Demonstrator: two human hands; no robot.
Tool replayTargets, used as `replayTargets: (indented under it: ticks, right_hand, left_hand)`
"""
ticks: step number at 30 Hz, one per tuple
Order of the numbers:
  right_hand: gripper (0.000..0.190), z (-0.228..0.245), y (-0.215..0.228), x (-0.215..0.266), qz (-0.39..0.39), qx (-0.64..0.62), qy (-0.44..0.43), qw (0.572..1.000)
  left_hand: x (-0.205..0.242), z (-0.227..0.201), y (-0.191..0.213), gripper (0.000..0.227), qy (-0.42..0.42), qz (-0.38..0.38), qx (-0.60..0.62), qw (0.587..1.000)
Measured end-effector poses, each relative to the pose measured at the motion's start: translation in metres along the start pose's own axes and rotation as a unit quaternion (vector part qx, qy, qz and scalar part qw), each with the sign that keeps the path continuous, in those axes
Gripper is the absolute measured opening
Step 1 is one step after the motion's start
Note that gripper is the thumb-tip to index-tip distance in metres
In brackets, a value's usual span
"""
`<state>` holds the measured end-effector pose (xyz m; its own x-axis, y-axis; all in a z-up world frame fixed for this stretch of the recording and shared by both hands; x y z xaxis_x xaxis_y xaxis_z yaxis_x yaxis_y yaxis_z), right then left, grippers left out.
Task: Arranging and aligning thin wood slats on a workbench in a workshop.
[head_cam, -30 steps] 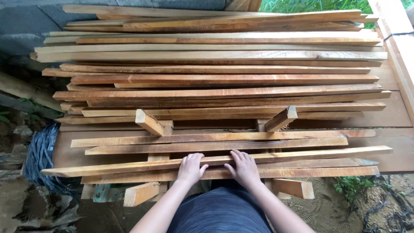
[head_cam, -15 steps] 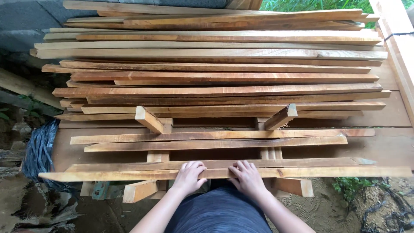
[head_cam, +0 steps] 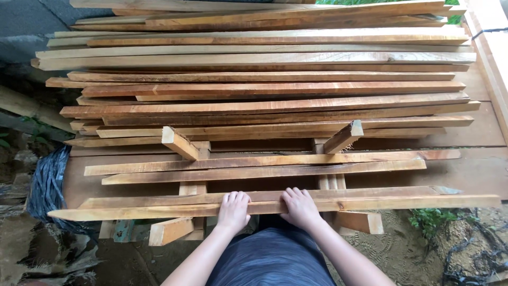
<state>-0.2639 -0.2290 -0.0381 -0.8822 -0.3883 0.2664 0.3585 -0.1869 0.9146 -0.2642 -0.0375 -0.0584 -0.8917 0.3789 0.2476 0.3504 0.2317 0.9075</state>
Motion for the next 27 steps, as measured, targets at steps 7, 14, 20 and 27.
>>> replayTargets:
  ticks: [7, 14, 20, 27]
  right_hand:
    - [0.050, -0.008, -0.010, 0.005, 0.118, 0.010, -0.077, 0.990]
    - [0.044, 0.002, -0.002, 0.015, -0.101, -0.051, 0.016, 0.993]
    - [0.044, -0.003, -0.003, 0.012, -0.101, -0.109, 0.047, 0.988]
    - [0.036, -0.016, -0.016, -0.009, -0.016, -0.171, -0.022, 0.985]
  left_hand:
    - [0.000, -0.007, 0.017, 0.045, 0.066, 0.126, 0.023, 0.990]
    - [0.010, 0.000, 0.002, 0.045, -0.030, -0.043, 0.049, 0.997]
    - [0.008, 0.006, -0.013, 0.047, -0.013, -0.028, 0.034, 0.999]
    - [-0.002, -0.001, 0.010, 0.044, 0.040, 0.042, 0.044, 0.997]
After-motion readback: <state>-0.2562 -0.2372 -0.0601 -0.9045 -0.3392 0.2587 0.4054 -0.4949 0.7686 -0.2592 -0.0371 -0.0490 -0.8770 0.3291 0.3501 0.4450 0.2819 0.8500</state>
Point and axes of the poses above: each hand's wrist, its own x-axis away from the middle knuckle, its own y-axis out of the back of the hand, z = x × y, the point moved 7 cm from there along -x, towards the middle knuckle, and after that the axes turned 3 degrees about -z, right-handed, at the moved point
